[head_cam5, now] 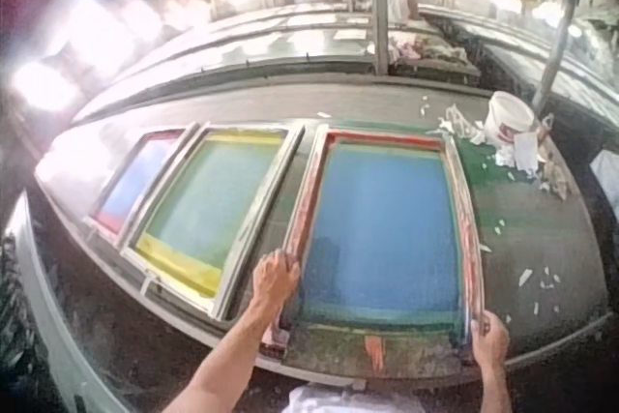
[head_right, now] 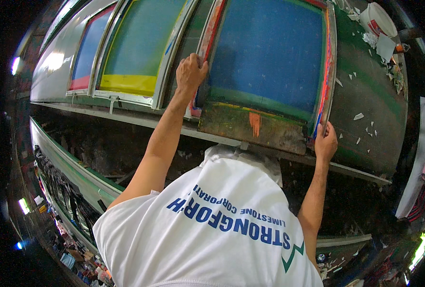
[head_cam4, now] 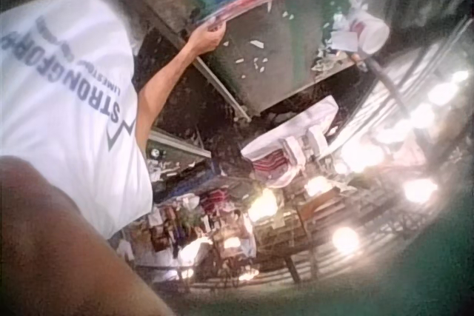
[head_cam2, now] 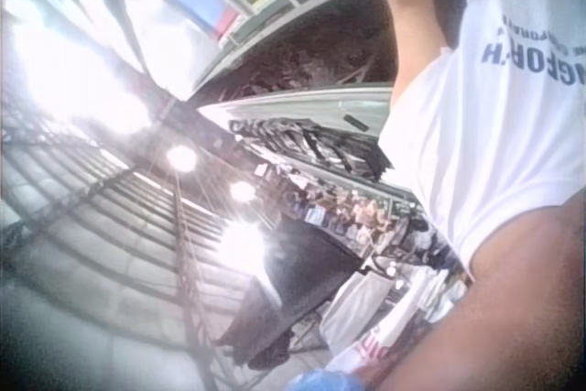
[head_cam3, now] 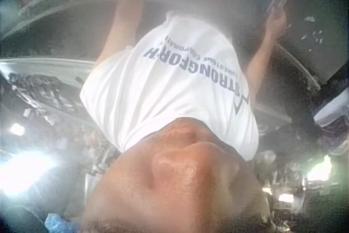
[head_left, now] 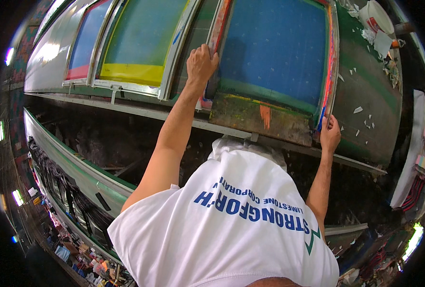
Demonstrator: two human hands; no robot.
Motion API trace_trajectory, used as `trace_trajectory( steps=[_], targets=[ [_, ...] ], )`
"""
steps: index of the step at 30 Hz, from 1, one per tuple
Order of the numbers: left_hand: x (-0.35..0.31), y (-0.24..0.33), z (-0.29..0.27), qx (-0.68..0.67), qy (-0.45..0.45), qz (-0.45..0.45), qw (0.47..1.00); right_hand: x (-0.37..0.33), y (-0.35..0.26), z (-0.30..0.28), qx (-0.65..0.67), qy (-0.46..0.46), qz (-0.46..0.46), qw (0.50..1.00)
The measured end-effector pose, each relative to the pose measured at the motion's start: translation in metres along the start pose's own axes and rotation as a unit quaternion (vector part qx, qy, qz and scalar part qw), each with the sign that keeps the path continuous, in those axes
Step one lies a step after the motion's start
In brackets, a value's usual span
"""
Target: The person picks up a yellow screen frame and places it on a workbench. They then pick up a blue screen frame and align it with the yellow one. The person uses their hands to press and secure the edges of the blue frame onto the yellow frame.
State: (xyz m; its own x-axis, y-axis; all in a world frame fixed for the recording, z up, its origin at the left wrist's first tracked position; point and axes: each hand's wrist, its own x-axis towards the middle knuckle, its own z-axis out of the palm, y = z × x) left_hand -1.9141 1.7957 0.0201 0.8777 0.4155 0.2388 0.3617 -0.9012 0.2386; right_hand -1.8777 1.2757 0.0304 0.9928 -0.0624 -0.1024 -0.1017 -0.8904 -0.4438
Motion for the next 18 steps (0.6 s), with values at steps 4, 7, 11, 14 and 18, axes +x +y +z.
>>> trace_trajectory(
  steps=[4,7,11,14,18],
  targets=[
    [0.006,0.006,-0.006,-0.002,-0.036,-0.047,0.998,0.001,-0.002,-0.004,0.003,-0.016,0.020,1.000],
    [0.019,0.006,-0.012,-0.010,-0.079,-0.093,0.992,0.004,-0.001,-0.008,0.005,-0.012,0.003,1.000],
    [0.026,-0.005,-0.020,-0.045,-0.033,-0.093,0.994,0.008,0.010,-0.015,0.044,-0.036,-0.017,0.998],
    [0.023,-0.005,-0.022,-0.092,-0.008,-0.013,0.996,0.014,0.023,-0.019,0.083,-0.056,-0.034,0.994],
    [0.020,0.013,-0.016,-0.003,-0.051,0.068,0.996,0.020,0.043,-0.018,0.140,-0.066,-0.060,0.986]
  ],
)
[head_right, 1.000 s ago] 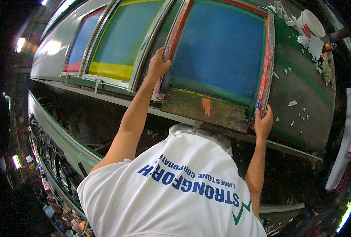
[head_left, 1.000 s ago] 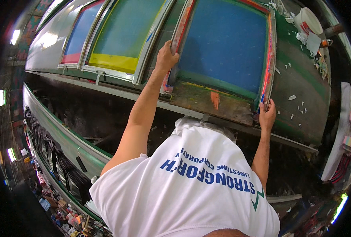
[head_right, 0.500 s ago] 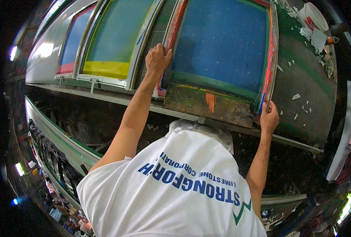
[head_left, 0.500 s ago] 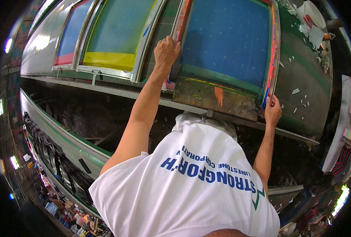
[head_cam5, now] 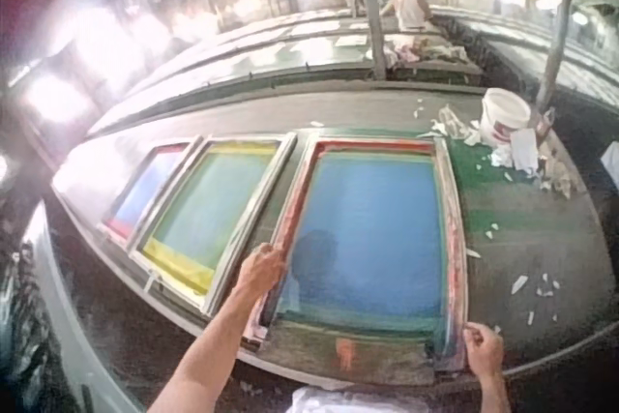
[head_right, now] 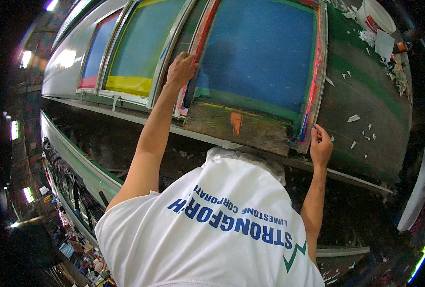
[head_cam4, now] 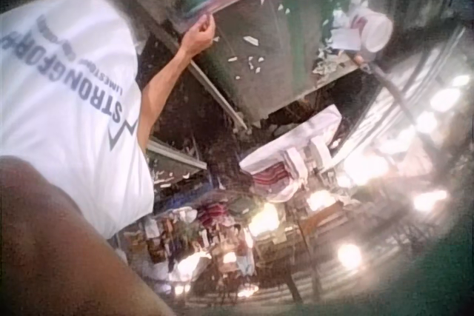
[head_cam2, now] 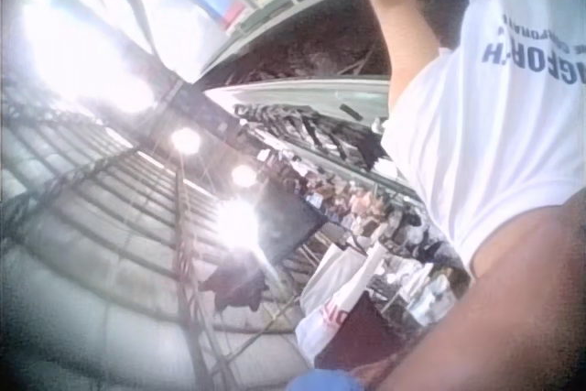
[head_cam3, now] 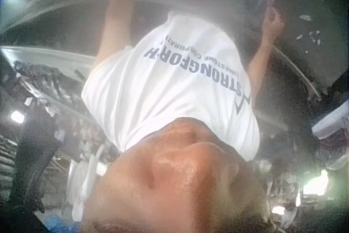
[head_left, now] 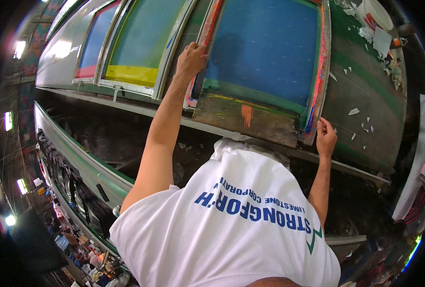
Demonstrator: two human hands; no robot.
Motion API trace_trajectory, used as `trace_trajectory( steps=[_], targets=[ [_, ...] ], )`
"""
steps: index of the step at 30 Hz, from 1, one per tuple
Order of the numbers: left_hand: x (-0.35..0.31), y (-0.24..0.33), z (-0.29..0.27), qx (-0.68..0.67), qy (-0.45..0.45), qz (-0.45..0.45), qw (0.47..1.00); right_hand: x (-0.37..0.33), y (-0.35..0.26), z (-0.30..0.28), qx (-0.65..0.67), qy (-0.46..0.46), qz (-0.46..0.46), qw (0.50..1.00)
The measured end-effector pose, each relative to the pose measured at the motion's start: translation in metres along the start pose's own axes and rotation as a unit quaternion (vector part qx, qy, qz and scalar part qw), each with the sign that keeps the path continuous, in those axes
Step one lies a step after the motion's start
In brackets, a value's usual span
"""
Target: The person picks up a yellow screen frame and places it on a workbench. They then pick up a blue screen frame and align it with the yellow one. The person uses their hands to press and secure the edges of the blue frame onto the yellow frame.
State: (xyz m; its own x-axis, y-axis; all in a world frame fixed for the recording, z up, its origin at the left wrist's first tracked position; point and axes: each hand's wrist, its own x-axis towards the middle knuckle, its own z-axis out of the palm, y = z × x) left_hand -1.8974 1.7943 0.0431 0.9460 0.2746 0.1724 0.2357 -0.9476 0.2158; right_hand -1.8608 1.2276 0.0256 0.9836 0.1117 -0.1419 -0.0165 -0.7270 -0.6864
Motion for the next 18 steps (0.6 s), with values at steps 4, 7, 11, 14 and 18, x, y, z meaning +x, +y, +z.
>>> trace_trajectory(
  steps=[4,7,11,14,18],
  targets=[
    [0.008,0.012,0.008,0.141,-0.011,0.012,0.990,0.005,0.016,-0.001,0.024,-0.011,-0.012,1.000],
    [0.015,0.014,0.014,0.194,-0.022,0.013,0.981,0.009,0.021,-0.003,0.054,-0.011,-0.045,0.997],
    [0.018,0.019,0.021,0.217,-0.026,-0.001,0.976,0.016,0.015,-0.005,0.012,0.017,-0.150,0.988],
    [0.021,0.023,0.022,0.291,-0.038,0.007,0.956,0.024,0.006,-0.005,0.002,0.054,-0.249,0.967],
    [0.024,0.025,0.015,0.158,0.022,-0.122,0.980,0.043,-0.008,0.002,-0.002,0.071,-0.323,0.944]
  ],
)
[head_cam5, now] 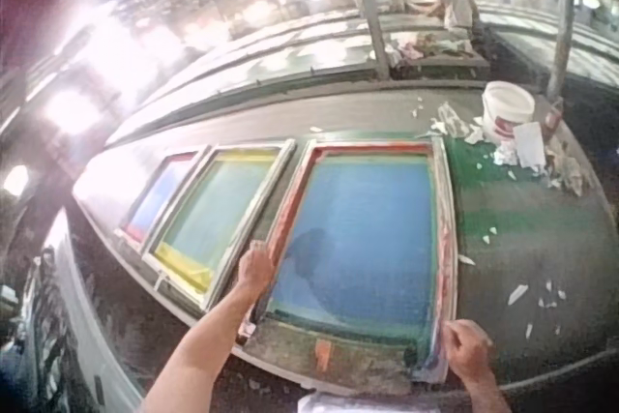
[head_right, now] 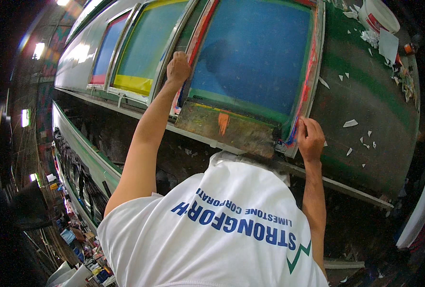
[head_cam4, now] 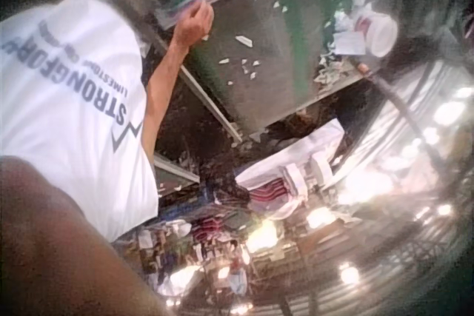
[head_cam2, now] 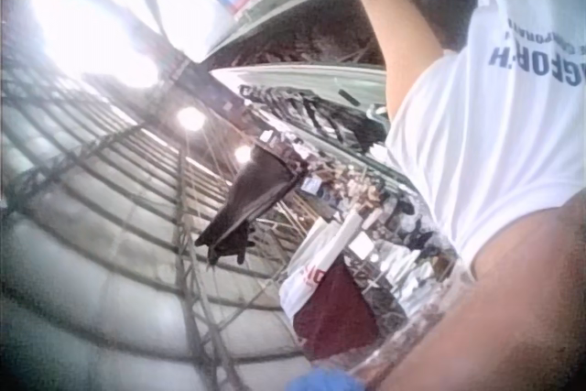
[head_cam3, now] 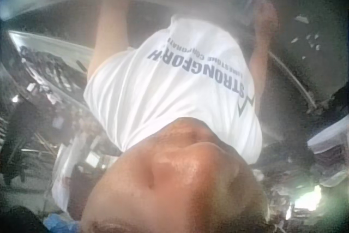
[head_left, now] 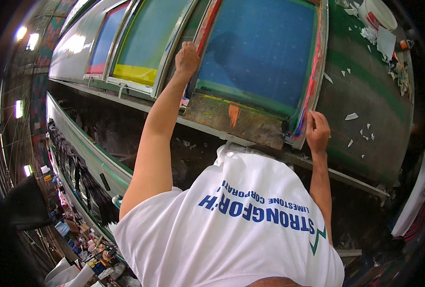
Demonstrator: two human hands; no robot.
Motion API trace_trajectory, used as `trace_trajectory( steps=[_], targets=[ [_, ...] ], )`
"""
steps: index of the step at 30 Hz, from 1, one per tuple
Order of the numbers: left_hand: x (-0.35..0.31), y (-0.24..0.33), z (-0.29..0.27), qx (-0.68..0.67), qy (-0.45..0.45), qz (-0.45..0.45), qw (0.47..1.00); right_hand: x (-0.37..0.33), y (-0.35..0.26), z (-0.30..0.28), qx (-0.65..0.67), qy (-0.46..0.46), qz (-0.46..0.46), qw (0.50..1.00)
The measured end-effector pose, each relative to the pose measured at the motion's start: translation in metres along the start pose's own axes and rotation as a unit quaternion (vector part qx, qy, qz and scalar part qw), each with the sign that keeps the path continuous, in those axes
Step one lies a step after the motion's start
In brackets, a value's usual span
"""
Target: The person picks up a yellow screen frame and places it on a workbench. They then pick up a blue screen frame and align it with the yellow one. The person uses their hands to press and secure the edges of the blue frame onto the yellow frame.
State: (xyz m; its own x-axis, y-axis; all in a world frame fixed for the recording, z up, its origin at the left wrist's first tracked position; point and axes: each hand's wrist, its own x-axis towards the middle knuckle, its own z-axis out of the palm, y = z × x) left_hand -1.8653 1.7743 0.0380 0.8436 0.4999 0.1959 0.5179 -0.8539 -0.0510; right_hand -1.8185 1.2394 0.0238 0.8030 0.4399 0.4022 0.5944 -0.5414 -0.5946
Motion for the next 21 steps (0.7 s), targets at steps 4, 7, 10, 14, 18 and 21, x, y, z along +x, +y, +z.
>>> trace_trajectory(
  steps=[4,7,10,14,18,21],
  targets=[
    [0.007,-0.005,-0.010,-0.114,0.055,-0.009,0.992,0.014,-0.003,0.013,0.039,-0.021,0.005,0.999],
    [0.022,0.000,-0.007,-0.120,0.043,-0.001,0.992,0.016,-0.007,0.025,0.024,-0.043,0.000,0.999],
    [0.042,0.010,0.005,-0.086,0.035,0.030,0.995,0.016,-0.008,0.035,0.006,-0.028,-0.005,1.000],
    [0.068,0.017,0.018,-0.013,0.018,0.055,0.998,0.015,-0.009,0.041,-0.021,-0.010,-0.026,0.999],
    [0.080,0.022,0.022,0.057,-0.043,0.102,0.992,0.014,-0.012,0.039,-0.022,0.001,-0.029,0.999],
    [0.083,0.024,0.025,0.109,-0.059,0.152,0.981,0.014,-0.013,0.040,-0.026,0.011,-0.040,0.999]
  ],
)
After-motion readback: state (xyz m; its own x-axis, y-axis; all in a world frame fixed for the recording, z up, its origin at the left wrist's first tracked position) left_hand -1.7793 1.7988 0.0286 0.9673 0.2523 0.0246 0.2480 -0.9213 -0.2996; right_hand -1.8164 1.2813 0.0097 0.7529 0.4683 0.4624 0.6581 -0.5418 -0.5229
